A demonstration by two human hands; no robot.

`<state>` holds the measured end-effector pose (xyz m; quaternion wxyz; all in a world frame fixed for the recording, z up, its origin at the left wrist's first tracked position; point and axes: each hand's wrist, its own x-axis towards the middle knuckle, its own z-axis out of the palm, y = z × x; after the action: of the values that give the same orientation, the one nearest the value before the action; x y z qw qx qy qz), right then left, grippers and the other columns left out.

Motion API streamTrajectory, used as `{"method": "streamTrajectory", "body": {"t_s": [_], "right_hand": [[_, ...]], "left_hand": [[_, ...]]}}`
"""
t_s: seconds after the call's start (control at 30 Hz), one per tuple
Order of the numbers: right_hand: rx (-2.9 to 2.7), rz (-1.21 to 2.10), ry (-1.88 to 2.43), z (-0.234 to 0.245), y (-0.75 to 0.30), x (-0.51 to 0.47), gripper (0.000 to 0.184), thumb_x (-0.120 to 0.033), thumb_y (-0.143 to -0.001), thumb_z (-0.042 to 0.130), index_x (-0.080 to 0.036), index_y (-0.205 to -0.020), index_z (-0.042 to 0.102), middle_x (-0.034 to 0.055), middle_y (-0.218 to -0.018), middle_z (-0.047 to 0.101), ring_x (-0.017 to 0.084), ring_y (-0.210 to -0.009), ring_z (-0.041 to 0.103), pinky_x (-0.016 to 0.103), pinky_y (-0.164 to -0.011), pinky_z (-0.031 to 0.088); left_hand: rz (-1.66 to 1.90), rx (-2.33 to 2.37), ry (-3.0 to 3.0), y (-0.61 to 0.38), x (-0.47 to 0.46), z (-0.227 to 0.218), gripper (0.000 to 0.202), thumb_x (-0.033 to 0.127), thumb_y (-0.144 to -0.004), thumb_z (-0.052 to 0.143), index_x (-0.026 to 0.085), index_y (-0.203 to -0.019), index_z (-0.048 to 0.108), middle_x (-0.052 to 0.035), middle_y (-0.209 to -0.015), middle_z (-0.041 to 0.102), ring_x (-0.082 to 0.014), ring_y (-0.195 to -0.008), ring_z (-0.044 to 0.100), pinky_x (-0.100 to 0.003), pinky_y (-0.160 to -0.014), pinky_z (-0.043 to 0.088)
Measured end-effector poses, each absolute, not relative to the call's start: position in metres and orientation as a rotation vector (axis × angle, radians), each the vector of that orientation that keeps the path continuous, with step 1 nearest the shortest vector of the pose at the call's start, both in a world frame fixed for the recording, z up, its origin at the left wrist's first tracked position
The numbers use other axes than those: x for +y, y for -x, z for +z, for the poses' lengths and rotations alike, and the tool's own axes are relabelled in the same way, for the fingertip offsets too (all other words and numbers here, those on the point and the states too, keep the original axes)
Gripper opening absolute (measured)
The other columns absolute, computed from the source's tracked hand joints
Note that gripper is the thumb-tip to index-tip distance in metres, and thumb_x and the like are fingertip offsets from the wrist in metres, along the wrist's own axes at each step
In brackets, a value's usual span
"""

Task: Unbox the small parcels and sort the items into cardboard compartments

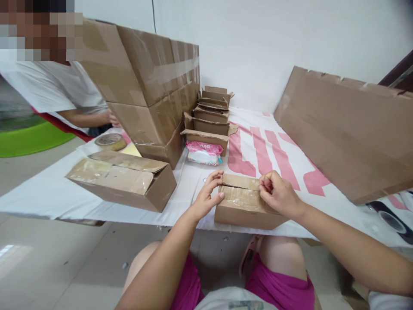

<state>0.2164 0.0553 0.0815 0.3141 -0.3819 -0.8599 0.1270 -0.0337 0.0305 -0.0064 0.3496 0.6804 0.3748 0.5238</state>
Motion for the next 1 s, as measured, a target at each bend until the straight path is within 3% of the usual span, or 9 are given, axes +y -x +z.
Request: {"method": "streamTrajectory", "body": {"t_s": [0.43, 0.8, 1.0], "right_hand": [[-1.986, 0.583, 1.135, 0.079, -0.221, 0.054, 0.023, -0.021, -0.074, 0.057, -0.025, -0.075, 0.034, -0.0008, -0.074, 0.058, 0.012, -0.059, 0.052, 0.025, -0.053, 0.044], [-1.733, 0.626, 1.076, 0.084, -0.237, 0.065, 0.022, -0.025, -0.077, 0.056, -0.025, -0.073, 0.034, -0.0021, -0.075, 0.052, 0.011, -0.061, 0.052, 0.025, -0.054, 0.045], [-1.943, 0.198, 1.334, 0.089, -0.323, 0.073, 0.014, -0.022, -0.077, 0.054, -0.024, -0.081, 0.041, 0.0002, -0.081, 0.057, 0.015, -0.069, 0.055, 0.028, -0.064, 0.044]], "left_hand": [[1.358, 0.989, -1.796, 0.031, 0.029, -0.005, 0.044, 0.058, -0.082, 0.055, 0.020, -0.103, 0.056, -0.0151, -0.137, 0.036, -0.0303, -0.128, 0.039, -0.049, -0.110, 0.029], [1.331, 0.985, -1.832, 0.033, 0.026, -0.004, 0.049, 0.052, -0.080, 0.061, 0.024, -0.119, 0.053, -0.0141, -0.139, 0.036, -0.0316, -0.132, 0.035, -0.047, -0.105, 0.036], [1.303, 1.023, -1.830, 0.035, 0.024, -0.002, 0.048, 0.049, -0.080, 0.061, 0.025, -0.120, 0.052, -0.0135, -0.140, 0.035, -0.0307, -0.131, 0.037, -0.043, -0.098, 0.041]]}}
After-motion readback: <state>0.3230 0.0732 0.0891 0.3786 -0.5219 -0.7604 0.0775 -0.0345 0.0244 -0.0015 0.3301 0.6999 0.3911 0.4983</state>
